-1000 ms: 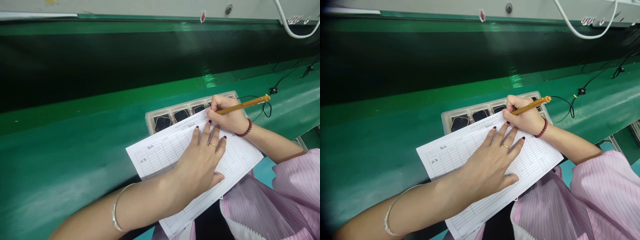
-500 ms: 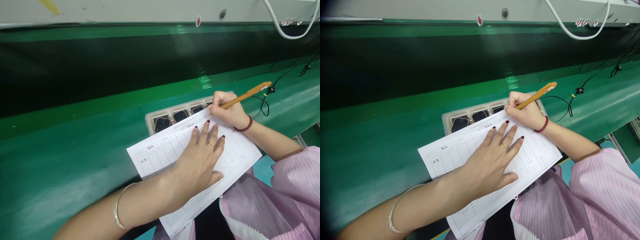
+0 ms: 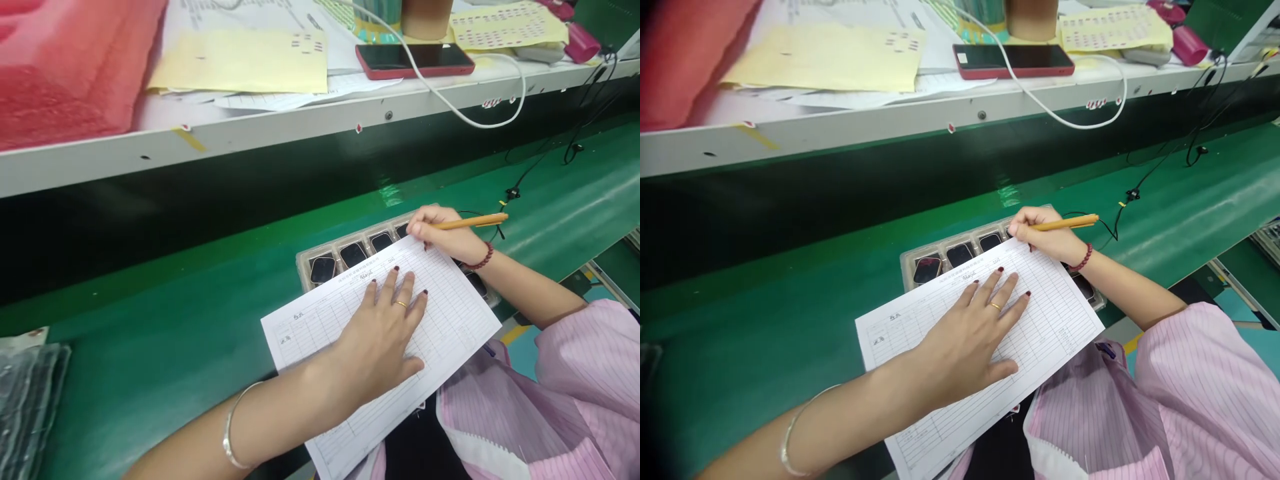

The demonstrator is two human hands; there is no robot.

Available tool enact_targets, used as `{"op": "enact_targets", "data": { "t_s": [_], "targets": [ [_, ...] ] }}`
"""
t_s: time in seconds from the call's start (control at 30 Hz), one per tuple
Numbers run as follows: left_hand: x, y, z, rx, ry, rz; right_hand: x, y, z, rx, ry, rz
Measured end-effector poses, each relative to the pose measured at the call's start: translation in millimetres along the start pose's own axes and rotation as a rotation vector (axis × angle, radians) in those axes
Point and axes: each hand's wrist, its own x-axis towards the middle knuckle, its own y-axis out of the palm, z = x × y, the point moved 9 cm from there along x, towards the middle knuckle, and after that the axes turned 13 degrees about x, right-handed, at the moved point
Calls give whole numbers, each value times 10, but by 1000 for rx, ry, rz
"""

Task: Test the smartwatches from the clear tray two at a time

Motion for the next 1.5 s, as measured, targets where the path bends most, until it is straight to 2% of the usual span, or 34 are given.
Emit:
{"op": "enact_targets", "data": {
  "t_s": [0.1, 0.23, 0.4, 0.53, 0.93, 1.17, 1.5],
  "targets": [
    [99, -58, 12, -15, 25, 10, -46, 27, -59, -106, -38, -41],
    [224, -65, 64, -54, 37, -34, -51, -28, -58, -260, -88, -139],
    [216, -13, 65, -32, 34, -99, -57, 11, 22, -371, -144, -133],
    [197, -29, 43, -26, 46, -107, -70, 57, 47, -442, -155, -99],
    [203, -40, 44, -31, 53, -99, -84, 42, 54, -456, -195, -95],
    [199, -52, 48, -26, 48, -90, -97, -52, -2, -219, -141, -145],
    [215, 3, 38, -38, 44, -90, -134, -8, 98, -433, -242, -102]
  ]
}}
